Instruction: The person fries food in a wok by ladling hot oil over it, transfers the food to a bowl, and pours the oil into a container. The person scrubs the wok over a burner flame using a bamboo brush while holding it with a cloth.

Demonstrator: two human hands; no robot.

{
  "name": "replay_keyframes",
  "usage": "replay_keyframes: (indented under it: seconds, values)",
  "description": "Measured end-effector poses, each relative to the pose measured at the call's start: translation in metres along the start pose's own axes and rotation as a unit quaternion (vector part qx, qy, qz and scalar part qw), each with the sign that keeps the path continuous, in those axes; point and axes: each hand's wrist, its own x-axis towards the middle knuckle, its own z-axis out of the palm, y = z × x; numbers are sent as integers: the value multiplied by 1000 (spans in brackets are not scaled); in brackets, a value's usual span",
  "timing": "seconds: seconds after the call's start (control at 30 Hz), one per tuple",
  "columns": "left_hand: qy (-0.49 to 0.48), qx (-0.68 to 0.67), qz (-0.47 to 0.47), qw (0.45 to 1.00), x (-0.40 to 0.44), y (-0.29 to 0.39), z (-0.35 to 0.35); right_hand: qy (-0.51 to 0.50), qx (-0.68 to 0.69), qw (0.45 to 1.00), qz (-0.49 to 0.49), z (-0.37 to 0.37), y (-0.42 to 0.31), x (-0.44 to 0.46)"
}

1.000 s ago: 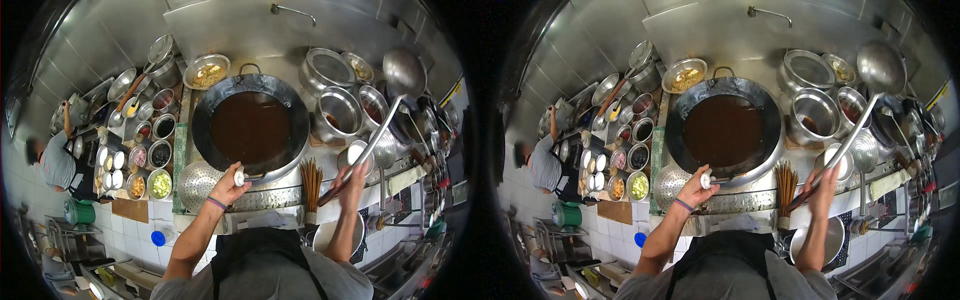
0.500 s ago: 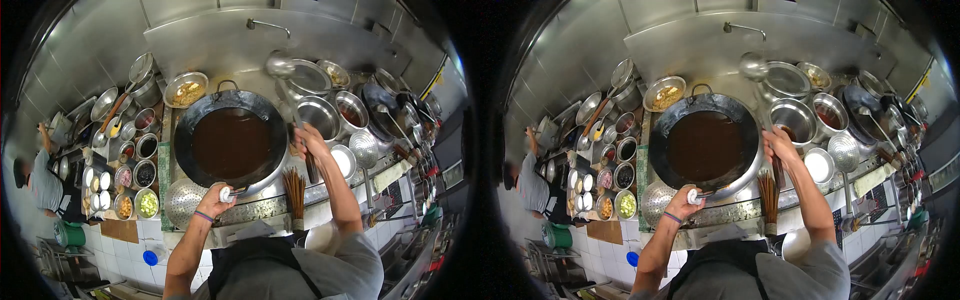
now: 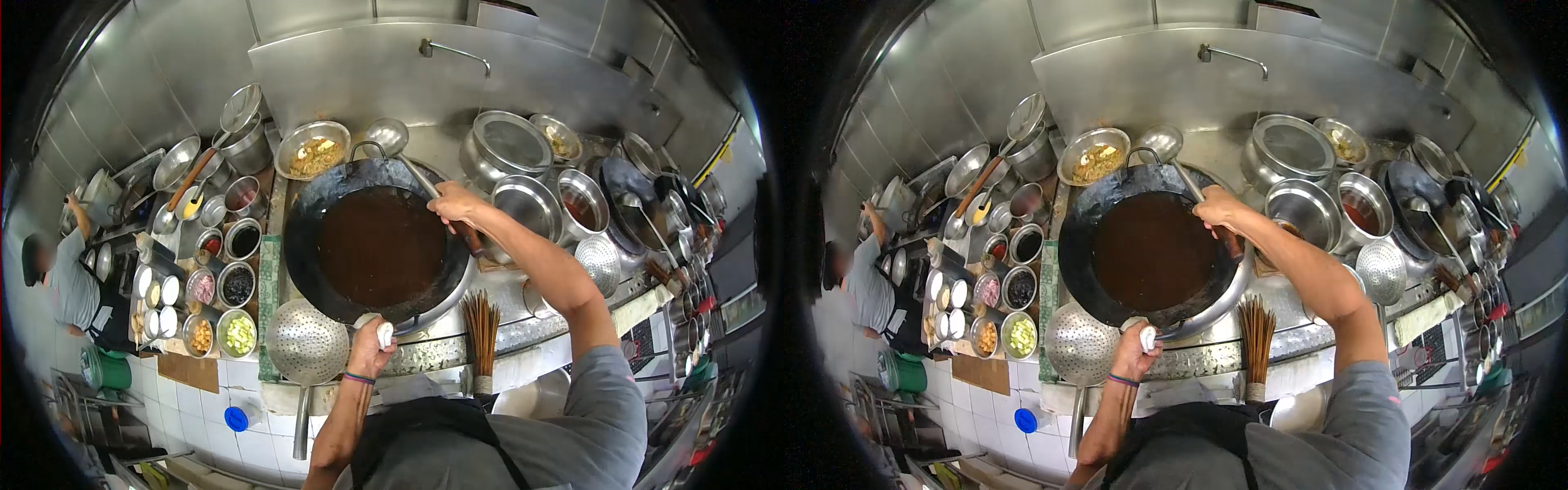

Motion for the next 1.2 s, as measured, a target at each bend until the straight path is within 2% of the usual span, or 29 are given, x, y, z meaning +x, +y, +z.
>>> replay_keyframes:
  seconds: [0.1,0.2,0.33,0.47,0.63,0.9,1.0,1.2]
  values:
    - [21,6,9,1000,-3,-1,5,8,-40,999,-4,6,-7,2]
    - [17,21,14,1000,0,-2,3,-14,-17,1000,-7,-2,-19,4]
    - [43,15,17,999,-3,-2,10,-69,70,994,50,-20,-31,5]
    - [47,13,17,999,-5,-3,24,-70,91,993,36,-31,-32,7]
    - [78,42,76,993,-16,2,56,-78,113,990,26,-46,-34,17]
    - [18,29,76,996,-9,14,105,-56,87,995,-4,-87,-58,17]
    - [-19,19,83,996,2,17,120,-59,118,991,-23,-107,-56,24]
    - [-24,27,98,995,15,15,169,-33,128,990,-42,-141,-54,28]
